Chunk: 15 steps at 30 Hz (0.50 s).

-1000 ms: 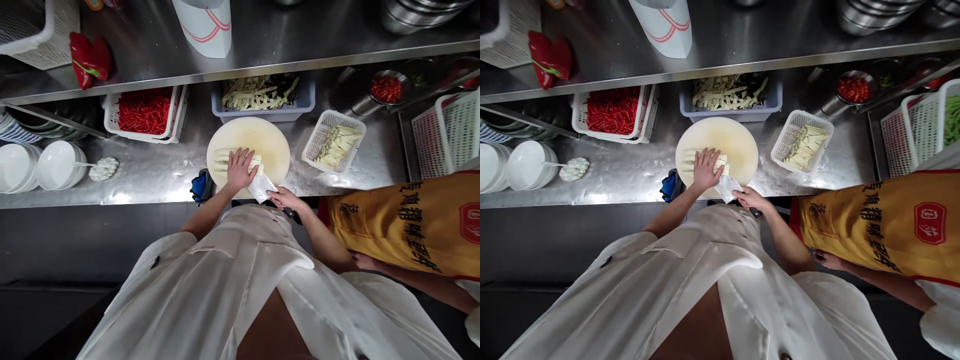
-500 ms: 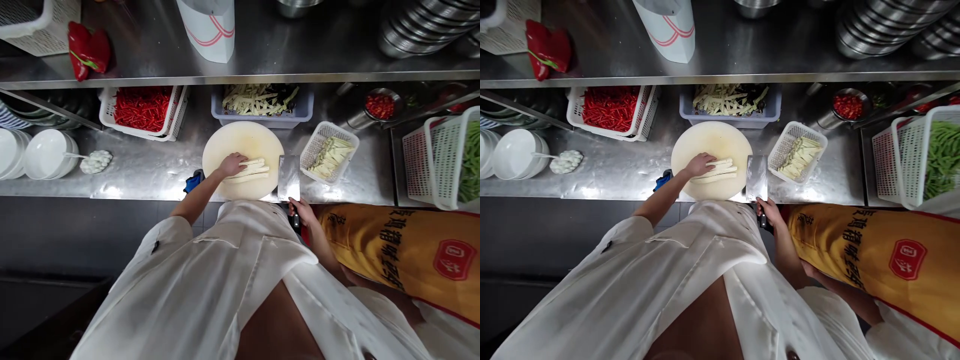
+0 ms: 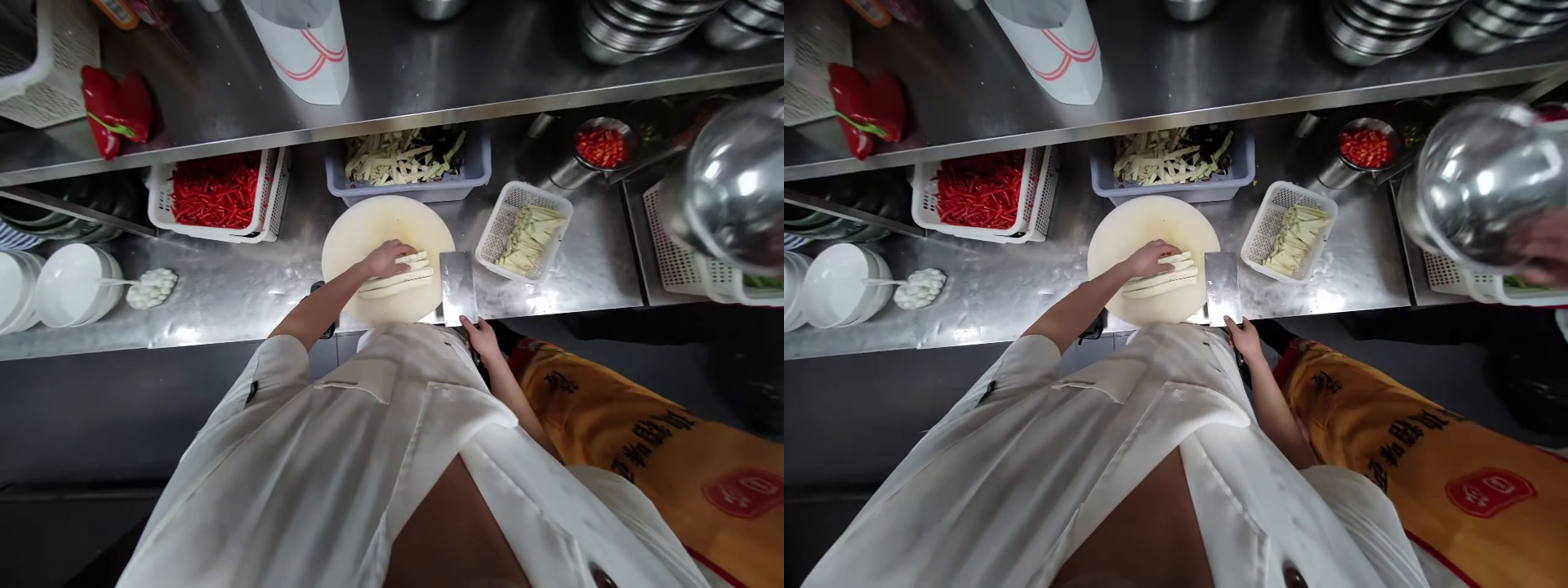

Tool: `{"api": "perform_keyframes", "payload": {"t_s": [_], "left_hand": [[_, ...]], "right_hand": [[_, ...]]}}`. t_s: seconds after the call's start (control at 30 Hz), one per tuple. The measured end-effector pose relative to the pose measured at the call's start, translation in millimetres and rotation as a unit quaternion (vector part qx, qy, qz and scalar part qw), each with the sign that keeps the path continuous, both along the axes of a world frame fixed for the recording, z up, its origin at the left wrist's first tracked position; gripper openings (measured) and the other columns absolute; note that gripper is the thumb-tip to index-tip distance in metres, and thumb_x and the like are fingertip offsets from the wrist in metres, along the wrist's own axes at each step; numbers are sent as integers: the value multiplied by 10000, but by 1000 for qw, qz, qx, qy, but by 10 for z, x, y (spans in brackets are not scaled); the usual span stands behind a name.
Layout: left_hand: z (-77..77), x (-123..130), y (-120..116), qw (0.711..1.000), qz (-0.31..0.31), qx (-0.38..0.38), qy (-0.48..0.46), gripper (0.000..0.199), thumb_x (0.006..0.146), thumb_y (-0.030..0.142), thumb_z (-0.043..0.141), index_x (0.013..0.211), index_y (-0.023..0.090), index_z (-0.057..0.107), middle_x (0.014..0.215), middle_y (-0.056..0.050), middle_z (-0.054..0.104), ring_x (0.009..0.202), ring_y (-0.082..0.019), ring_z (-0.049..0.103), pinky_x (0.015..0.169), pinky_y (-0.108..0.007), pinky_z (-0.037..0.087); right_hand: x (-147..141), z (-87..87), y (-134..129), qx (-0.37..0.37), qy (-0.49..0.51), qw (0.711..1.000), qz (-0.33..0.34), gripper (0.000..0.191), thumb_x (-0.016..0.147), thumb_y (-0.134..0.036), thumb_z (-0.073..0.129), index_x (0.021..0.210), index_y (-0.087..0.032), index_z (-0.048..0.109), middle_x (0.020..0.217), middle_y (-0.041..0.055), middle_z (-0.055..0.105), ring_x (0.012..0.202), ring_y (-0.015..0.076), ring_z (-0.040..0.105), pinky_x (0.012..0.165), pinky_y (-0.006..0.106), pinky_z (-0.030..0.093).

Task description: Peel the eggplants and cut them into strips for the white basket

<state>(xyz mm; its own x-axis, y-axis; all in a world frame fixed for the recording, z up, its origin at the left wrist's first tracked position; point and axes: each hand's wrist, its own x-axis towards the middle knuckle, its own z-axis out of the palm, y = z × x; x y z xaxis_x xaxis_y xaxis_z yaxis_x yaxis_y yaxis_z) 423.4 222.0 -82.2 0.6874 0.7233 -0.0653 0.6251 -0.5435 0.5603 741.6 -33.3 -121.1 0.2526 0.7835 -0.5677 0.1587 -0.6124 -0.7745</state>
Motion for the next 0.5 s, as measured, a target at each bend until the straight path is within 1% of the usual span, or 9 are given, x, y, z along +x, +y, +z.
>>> {"api": "perform_keyframes", "payload": {"t_s": [0.03,0.1,0.17,0.27,0.33,0.4,0.5], "left_hand": [[-14,32,-16,1000,2,-6,-19,481,953,417,671,1400,244,708,1283,-104,720,1184,-283,658,1086,-414,529],[-49,111,-34,998,38,-18,-43,426,965,371,645,1356,225,735,1206,-94,742,1099,-255,686,1046,-395,549],[-83,198,-23,995,80,-38,-44,381,939,340,672,1290,226,770,1162,-77,759,1035,-238,702,1000,-380,569],[-106,308,39,990,115,-70,-33,285,924,325,697,1167,244,821,1140,-57,783,991,-224,714,958,-365,585],[-100,356,82,991,117,-61,-21,248,920,310,704,1122,253,835,1107,-55,787,979,-228,710,955,-378,587],[-82,381,108,994,109,-24,0,216,904,317,729,1079,261,843,1096,-65,779,1024,-254,694,966,-407,583],[-46,387,109,994,99,9,33,201,897,341,746,1062,276,840,1138,-70,765,1080,-278,675,946,-431,582]], "right_hand": [[-15,1,12,1,-9,1000,-1,527,833,-736,746,847,-272,496,572,-37,570,474,164,514,490,296,442],[-46,5,48,7,-17,1000,-2,514,852,-729,737,849,-273,500,552,-39,558,460,166,503,474,301,419],[-77,4,101,15,-17,1000,-3,507,872,-724,728,842,-270,504,537,-46,545,443,159,483,461,298,398],[-114,-13,199,28,-14,1000,0,507,895,-722,715,816,-265,510,520,-49,535,443,152,483,467,284,399],[-130,-35,261,33,-15,999,5,508,904,-724,707,810,-261,520,516,-49,534,448,151,491,466,274,395],[-139,-61,306,38,-17,999,11,513,908,-728,705,809,-258,525,517,-52,536,444,147,493,459,266,385],[-142,-104,340,49,-14,999,14,525,910,-734,704,798,-256,519,524,-55,540,431,139,489,451,260,376]]}}
